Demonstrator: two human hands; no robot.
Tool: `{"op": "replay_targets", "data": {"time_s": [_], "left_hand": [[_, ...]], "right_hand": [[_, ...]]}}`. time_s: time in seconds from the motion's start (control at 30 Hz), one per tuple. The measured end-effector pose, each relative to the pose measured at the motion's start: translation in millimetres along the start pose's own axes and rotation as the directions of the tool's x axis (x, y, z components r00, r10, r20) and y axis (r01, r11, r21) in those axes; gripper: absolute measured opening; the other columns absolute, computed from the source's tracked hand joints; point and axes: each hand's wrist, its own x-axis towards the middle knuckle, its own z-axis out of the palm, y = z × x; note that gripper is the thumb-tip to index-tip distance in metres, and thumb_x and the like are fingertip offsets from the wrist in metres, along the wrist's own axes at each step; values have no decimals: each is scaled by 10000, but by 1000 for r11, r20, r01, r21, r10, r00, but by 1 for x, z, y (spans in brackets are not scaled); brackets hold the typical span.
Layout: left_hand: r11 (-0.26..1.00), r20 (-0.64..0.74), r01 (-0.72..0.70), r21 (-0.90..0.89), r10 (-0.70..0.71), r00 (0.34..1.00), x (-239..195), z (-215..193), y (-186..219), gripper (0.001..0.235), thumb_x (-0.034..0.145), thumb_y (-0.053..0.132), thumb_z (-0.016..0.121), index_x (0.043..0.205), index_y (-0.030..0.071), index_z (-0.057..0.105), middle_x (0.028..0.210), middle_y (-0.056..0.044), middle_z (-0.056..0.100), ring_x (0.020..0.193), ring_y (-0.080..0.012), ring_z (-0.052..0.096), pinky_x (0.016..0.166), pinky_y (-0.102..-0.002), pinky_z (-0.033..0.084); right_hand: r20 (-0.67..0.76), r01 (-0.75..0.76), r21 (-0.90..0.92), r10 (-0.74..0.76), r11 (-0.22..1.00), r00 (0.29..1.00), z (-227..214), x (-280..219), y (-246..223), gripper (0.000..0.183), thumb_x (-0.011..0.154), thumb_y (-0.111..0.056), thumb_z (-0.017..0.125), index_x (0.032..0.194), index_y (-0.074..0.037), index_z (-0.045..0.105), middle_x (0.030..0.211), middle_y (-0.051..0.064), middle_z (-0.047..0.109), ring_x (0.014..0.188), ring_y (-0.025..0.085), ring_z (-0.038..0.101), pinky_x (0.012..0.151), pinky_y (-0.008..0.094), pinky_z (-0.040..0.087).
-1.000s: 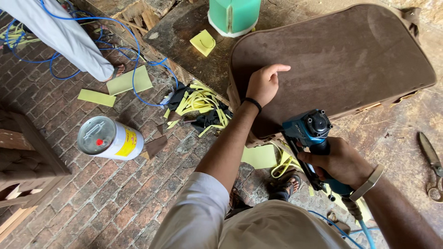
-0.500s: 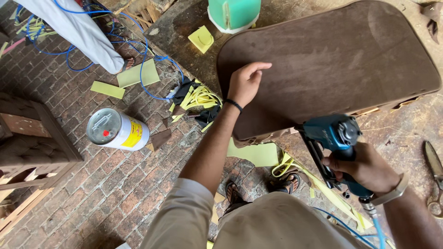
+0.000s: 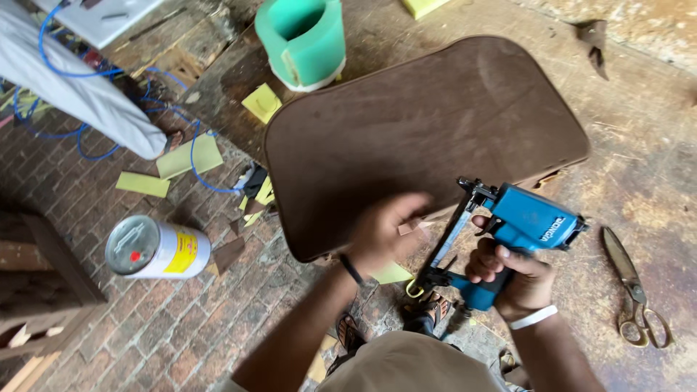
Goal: The person staples brown fabric onto a rectangular cushion base using a pneumatic staple gun, then places the cushion on a chair frame. They later cover a wooden board with foam and fabric, securing it with the staple gun.
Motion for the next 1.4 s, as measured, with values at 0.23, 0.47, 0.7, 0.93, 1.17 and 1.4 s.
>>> {"op": "replay_targets", "data": {"time_s": [0.23, 0.47, 0.7, 0.93, 1.17, 1.4], "left_hand": [[900, 99, -226, 372, 203, 974, -12, 55, 48, 793, 816, 148, 658, 1493, -116, 340, 1359, -323, 604, 1033, -384, 702, 792, -423, 598], [784, 396, -111, 610, -181, 900, -22, 55, 42, 589, 1037, 422, 638, 1396, -36, 544, 810, -142, 737, 601, -235, 698, 500, -379, 563], [983, 217, -129, -132, 155, 964, -73, 39, 31, 651, 1142, 541, 410, 1447, -21, 534, 846, -62, 628, 721, -119, 612, 595, -277, 522], [727, 169, 280, -626, -224, 960, -45, 62, 15, 670, 1069, 585, 438, 1224, -19, 685, 894, -20, 705, 809, -106, 651, 753, -272, 536], [205, 173, 190, -960, -99, 980, -57, 39, -2, 743, 1221, 602, 416, 907, -3, 711, 846, -77, 708, 758, -153, 634, 683, -274, 490], [853, -585, 72, -516, -412, 699, -108, -14, -63, 268, 999, 233, 542, 774, 108, 619, 675, -6, 566, 570, -98, 483, 530, -273, 383]], "right_hand": [[7, 101, 197, -105, 975, 994, -11, -9, 17, 582, 781, -206, 791, 1290, -2, 596, 625, -9, 499, 559, 159, 495, 591, 367, 437], [53, 197, 375, -233, 906, 971, -46, -21, 41, 509, 869, -195, 767, 1321, -29, 602, 680, -33, 534, 605, 122, 531, 621, 317, 475], [209, 169, 584, -348, 794, 914, -73, -31, 45, 439, 914, -200, 738, 1310, -57, 612, 695, -36, 556, 611, 119, 562, 624, 330, 521], [236, 78, 294, -151, 953, 960, -13, -19, 30, 494, 884, -194, 747, 1307, 15, 600, 674, 0, 573, 560, 133, 567, 546, 309, 497], [353, 127, -299, -14, 946, 935, 72, -20, 4, 211, 928, -151, 764, 941, 20, 641, 750, 78, 621, 658, 198, 622, 659, 363, 566], [-83, -159, -921, 218, 356, 972, 130, -12, 27, 142, 794, -70, 759, 782, 7, 640, 579, 90, 658, 481, 201, 621, 464, 355, 513]]}}
